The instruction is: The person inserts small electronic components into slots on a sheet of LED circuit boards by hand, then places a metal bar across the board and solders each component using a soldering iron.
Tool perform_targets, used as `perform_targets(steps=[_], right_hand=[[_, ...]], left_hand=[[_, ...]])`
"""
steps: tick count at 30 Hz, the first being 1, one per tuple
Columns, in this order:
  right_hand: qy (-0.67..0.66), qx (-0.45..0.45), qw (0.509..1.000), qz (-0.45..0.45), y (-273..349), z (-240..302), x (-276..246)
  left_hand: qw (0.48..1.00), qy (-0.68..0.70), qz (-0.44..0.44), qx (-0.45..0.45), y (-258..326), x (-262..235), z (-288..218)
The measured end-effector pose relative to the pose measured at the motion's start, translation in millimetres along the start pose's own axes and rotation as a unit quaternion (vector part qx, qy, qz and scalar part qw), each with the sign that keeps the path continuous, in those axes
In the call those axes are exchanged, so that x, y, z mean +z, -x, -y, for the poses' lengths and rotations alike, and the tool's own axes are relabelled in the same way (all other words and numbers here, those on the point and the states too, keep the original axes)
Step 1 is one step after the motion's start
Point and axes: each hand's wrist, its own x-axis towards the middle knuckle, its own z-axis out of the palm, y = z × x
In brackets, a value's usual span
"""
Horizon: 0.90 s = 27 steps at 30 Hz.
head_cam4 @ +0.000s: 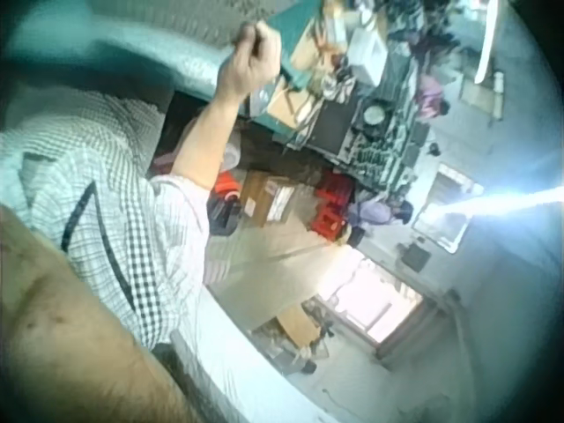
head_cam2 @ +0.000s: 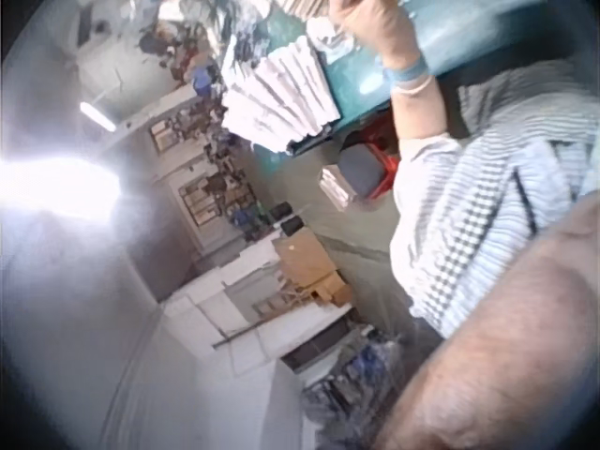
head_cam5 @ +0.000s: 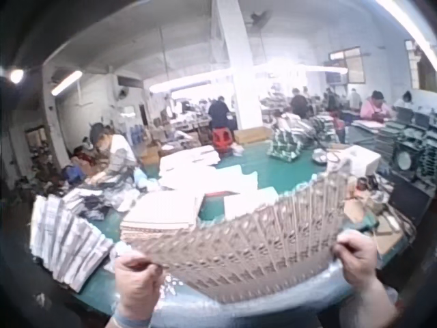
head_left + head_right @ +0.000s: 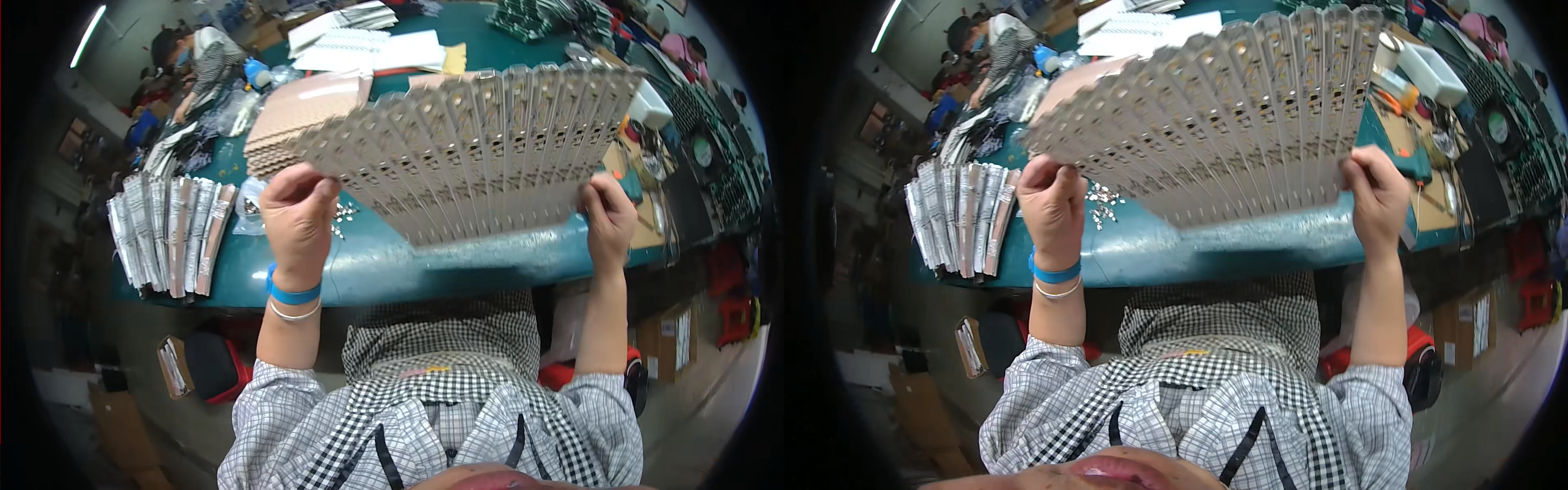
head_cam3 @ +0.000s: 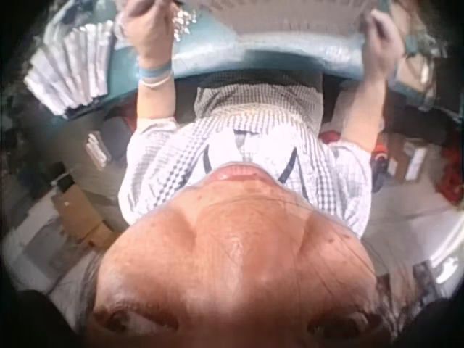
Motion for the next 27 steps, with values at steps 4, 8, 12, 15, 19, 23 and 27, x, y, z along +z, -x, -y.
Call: perform_targets(steps=[4, 8, 12, 15, 19, 23, 27], right_hand=[[-0.065, 0.174, 0.983, 0.005, 21, 4, -5], [-0.063, 0.278, 0.958, 0.034, 38, -12, -3], [-0.073, 0.360, 0.927, 0.072, 50, -38, 1], [-0.071, 0.426, 0.898, 0.084, 53, -47, 4], [-0.045, 0.473, 0.875, 0.096, 60, -57, 2], [0.041, 0.448, 0.889, 0.085, 63, -47, 4], [0.122, 0.422, 0.892, 0.110, 65, -52, 4]], left_hand=[[0.994, -0.002, -0.076, -0.080, -7, 19, 15], [0.981, -0.051, -0.062, -0.179, 7, 15, 44], [0.938, -0.193, -0.019, -0.287, 33, 6, 71], [0.922, -0.234, -0.007, -0.308, 53, -9, 99], [0.885, -0.375, 0.045, -0.274, 63, -11, 117], [0.838, -0.479, 0.063, -0.253, 64, 12, 110], [0.815, -0.533, 0.074, -0.216, 69, 14, 111]])
